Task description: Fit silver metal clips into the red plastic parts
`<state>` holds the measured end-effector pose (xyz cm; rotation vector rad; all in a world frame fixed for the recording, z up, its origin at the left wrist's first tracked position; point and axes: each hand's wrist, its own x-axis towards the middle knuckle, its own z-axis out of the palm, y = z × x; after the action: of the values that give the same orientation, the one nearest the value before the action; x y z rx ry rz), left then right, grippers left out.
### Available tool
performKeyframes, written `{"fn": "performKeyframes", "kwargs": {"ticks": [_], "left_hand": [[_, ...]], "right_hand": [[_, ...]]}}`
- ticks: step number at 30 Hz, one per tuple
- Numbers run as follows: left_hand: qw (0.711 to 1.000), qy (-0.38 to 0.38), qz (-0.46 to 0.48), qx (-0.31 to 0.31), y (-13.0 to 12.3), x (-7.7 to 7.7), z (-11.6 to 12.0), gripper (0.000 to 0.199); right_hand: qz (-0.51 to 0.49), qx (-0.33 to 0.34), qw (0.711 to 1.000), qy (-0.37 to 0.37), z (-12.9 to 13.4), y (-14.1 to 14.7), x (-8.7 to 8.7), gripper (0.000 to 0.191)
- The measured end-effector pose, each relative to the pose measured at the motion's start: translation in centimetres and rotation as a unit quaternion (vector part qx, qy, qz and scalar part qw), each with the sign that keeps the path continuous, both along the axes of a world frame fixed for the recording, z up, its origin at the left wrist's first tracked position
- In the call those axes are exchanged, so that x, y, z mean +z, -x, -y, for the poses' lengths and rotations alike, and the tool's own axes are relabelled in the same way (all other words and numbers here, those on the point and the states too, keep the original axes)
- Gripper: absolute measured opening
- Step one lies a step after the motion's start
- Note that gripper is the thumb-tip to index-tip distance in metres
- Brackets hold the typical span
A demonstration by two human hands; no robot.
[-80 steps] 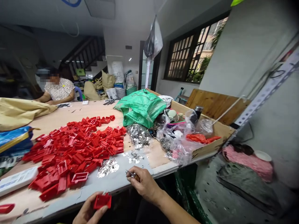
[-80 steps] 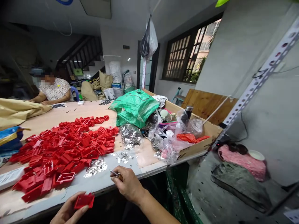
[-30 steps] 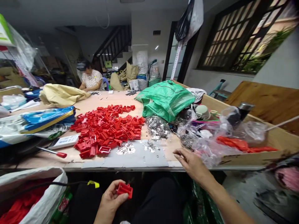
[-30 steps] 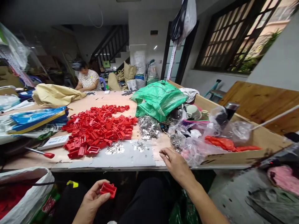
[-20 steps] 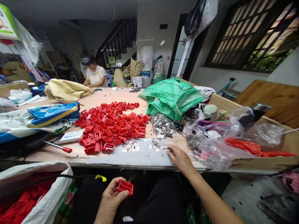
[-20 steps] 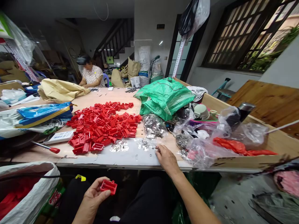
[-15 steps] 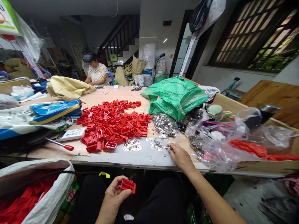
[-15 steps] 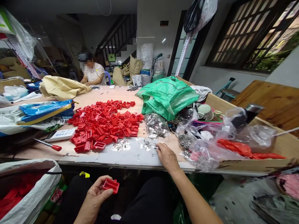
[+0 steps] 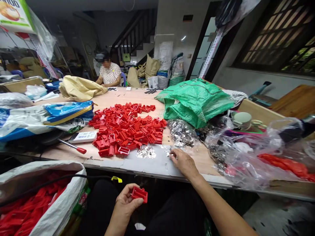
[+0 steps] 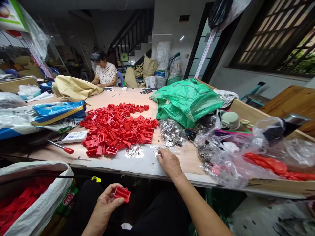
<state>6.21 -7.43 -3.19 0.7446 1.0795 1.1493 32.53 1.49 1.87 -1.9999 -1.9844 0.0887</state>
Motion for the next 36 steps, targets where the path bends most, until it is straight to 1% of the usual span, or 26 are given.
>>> {"fn": "performKeyframes", "kwargs": {"ticks": [3, 5, 7, 9, 11, 13, 15, 16, 18, 20, 22, 25, 28, 31, 36], "left_hand": [[1.000, -0.002, -0.003, -0.007, 0.3, 0.2, -0.2, 0.041], [0.999, -0.022, -0.022, -0.015, 0.5, 0.8, -0.4, 0.039], [0.996, -0.064, -0.054, -0.023, 0.6, 1.5, -0.7, 0.036], [0.987, -0.128, -0.098, -0.020, 0.7, 2.4, -1.0, 0.034], [0.968, -0.204, -0.147, -0.014, 0.8, 3.1, -1.3, 0.033], [0.939, -0.282, -0.197, -0.003, 0.9, 3.5, -1.5, 0.033], [0.908, -0.345, -0.236, 0.009, 0.8, 3.9, -1.7, 0.034], [0.895, -0.367, -0.253, 0.013, 0.8, 4.0, -1.8, 0.036], [0.873, -0.394, -0.285, 0.018, 0.6, 4.4, -1.9, 0.040], [0.854, -0.411, -0.319, 0.025, 0.5, 4.8, -2.0, 0.042], [0.834, -0.427, -0.347, 0.037, 0.4, 5.2, -2.1, 0.042], [0.809, -0.448, -0.377, 0.048, 0.4, 5.6, -2.1, 0.043], [0.792, -0.466, -0.390, 0.057, 0.3, 6.0, -2.0, 0.042], [0.785, -0.475, -0.393, 0.056, 0.2, 6.3, -1.8, 0.039], [0.784, -0.478, -0.394, 0.047, 0.3, 6.4, -1.5, 0.038]], "right_hand": [[0.011, -0.001, 1.000, 0.004, -0.5, 0.4, 0.1, 0.007], [0.018, 0.000, 1.000, 0.008, -0.7, 0.7, 0.1, 0.008], [0.023, 0.001, 1.000, 0.011, -0.7, 0.9, 0.1, 0.011], [0.025, 0.002, 1.000, 0.012, -0.7, 1.0, 0.1, 0.015], [0.022, -0.005, 1.000, -0.004, -0.6, 0.7, 0.2, 0.018], [0.010, -0.020, 0.999, -0.028, -0.5, 0.4, 0.3, 0.019], [-0.026, -0.030, 0.999, -0.035, -0.1, 0.3, 0.7, 0.019], [-0.058, -0.022, 0.998, -0.029, 0.2, 0.5, 0.9, 0.018], [-0.141, 0.021, 0.990, -0.014, 1.2, 1.4, 1.7, 0.016], [-0.223, 0.088, 0.971, -0.005, 2.6, 2.8, 2.7, 0.018], [-0.267, 0.136, 0.954, 0.007, 4.1, 4.5, 3.7, 0.020], [-0.280, 0.173, 0.944, 0.030, 6.1, 6.8, 4.8, 0.017], [-0.285, 0.212, 0.934, 0.034, 7.0, 8.1, 5.2, 0.012], [-0.273, 0.244, 0.931, 0.015, 7.1, 8.8, 4.9, 0.011], [-0.255, 0.261, 0.931, -0.027, 7.2, 9.4, 4.4, 0.013]]}}
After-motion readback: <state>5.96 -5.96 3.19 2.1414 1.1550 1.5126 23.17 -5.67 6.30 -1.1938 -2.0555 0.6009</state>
